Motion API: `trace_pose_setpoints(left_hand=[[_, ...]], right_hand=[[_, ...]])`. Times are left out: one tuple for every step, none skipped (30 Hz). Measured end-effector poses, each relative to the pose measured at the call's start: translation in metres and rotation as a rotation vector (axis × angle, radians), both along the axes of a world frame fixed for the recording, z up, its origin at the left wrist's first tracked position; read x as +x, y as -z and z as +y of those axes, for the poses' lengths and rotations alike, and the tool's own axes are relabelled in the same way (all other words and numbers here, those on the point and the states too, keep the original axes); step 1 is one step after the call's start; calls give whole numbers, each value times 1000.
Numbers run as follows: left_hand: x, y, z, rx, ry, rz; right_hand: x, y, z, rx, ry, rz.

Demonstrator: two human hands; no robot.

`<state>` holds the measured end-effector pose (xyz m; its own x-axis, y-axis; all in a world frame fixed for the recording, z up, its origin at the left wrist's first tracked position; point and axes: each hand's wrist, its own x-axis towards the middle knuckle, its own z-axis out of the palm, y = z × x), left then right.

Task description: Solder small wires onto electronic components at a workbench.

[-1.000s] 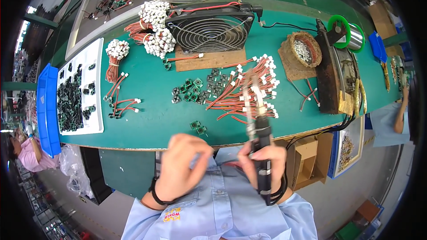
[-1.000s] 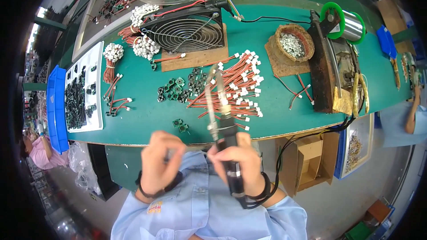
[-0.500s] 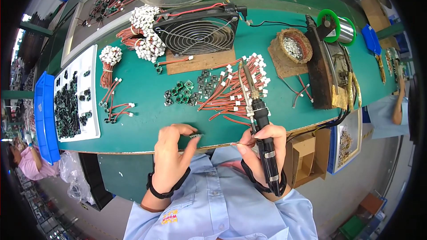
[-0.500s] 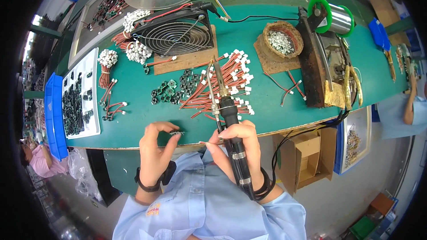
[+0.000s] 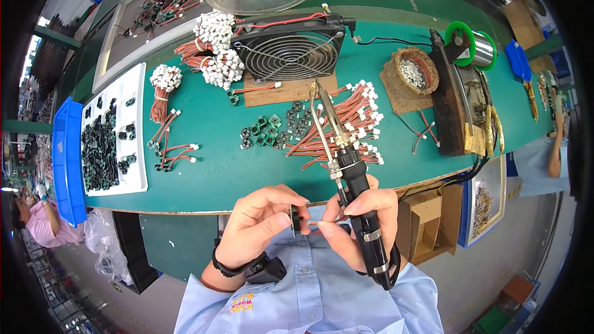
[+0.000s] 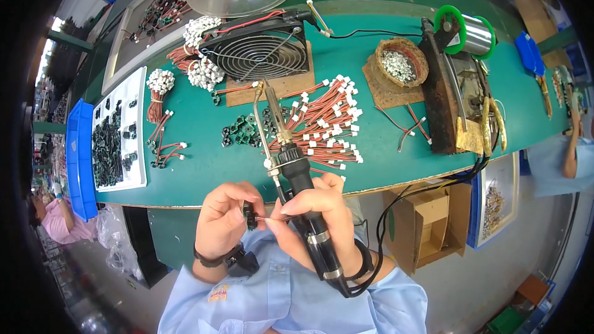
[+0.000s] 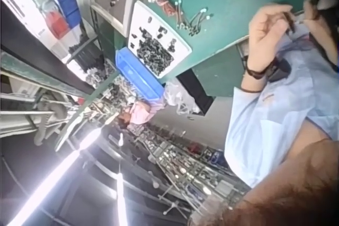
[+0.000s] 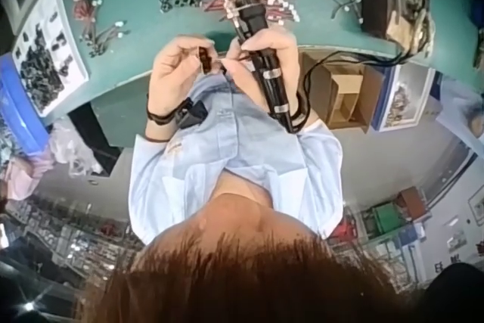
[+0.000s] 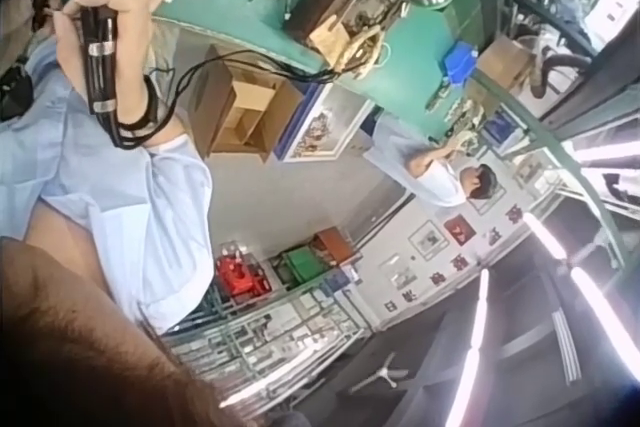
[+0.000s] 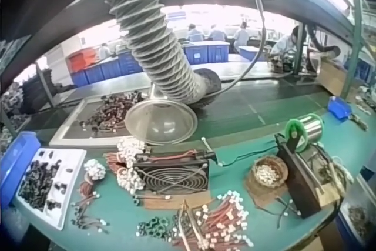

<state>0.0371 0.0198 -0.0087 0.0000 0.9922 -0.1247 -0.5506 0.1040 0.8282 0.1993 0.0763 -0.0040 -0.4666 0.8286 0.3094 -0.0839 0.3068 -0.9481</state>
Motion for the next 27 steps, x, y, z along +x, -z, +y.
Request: trace_pose_setpoints(left_hand=[[-2, 3, -1, 13, 33, -67], [-5, 5, -2, 26, 63, -132], [-8, 6, -4, 38, 93, -197], [-9, 8, -5, 35, 90, -194], [-10, 9, -6, 36, 88, -186], [-11, 10, -7, 37, 87, -179], [-11, 11, -7, 39, 89, -173], [-11, 11, -7, 36, 91, -174], [-10, 10, -6, 35, 91, -185], [-10, 10, -6, 33, 90, -196], [-10, 10, -7, 32, 89, -207], [-10, 10, -6, 30, 92, -207], [-10, 10, -6, 27, 93, -210], [-10, 11, -6, 25, 94, -213], [-10, 11, -6, 23, 95, -216], [-11, 11, -6, 21, 97, -216], [-11, 11, -7, 14, 96, -216], [-11, 11, -7, 7, 94, -217], [-11, 12, -8, 0, 92, -217], [-11, 11, -7, -1, 92, -216], [-10, 11, -7, 6, 91, -216], [-10, 11, -6, 12, 92, -216], [-10, 11, -5, 19, 93, -216], [-10, 10, -5, 18, 94, -216], [-10, 10, -5, 10, 93, -209], [-10, 10, -6, 2, 91, -202], [-10, 10, -6, -7, 89, -194]], right_hand=[[-2, 0, -1, 20, 17, 4], [-3, -1, 0, 18, 12, 7], [-5, -4, 1, 80, 13, -32], [-6, -7, 2, 142, 15, -71], [-7, -9, 2, 203, 18, -110], [-8, -9, 2, 200, 17, -108], [-9, -10, 2, 212, 19, -105], [-10, -10, 1, 224, 23, -102], [-11, -9, 1, 235, 26, -100], [-11, -9, 1, 232, 28, -100], [-11, -8, 2, 243, 26, -100], [-12, -7, 2, 253, 24, -100], [-12, -7, 2, 263, 22, -100], [-12, -6, 2, 261, 24, -100], [-12, -6, 2, 260, 28, -101], [-13, -6, 1, 260, 31, -101], [-13, -6, 1, 260, 33, -100], [-13, -5, 1, 258, 33, -100], [-13, -5, 1, 256, 31, -98], [-13, -5, 1, 254, 30, -97], [-12, -5, 2, 253, 29, -95], [-12, -5, 2, 252, 30, -95], [-12, -5, 2, 252, 29, -98], [-12, -5, 2, 252, 29, -101], [-11, -6, 2, 253, 28, -104], [-11, -5, 2, 252, 30, -104], [-11, -5, 2, 251, 36, -98]])
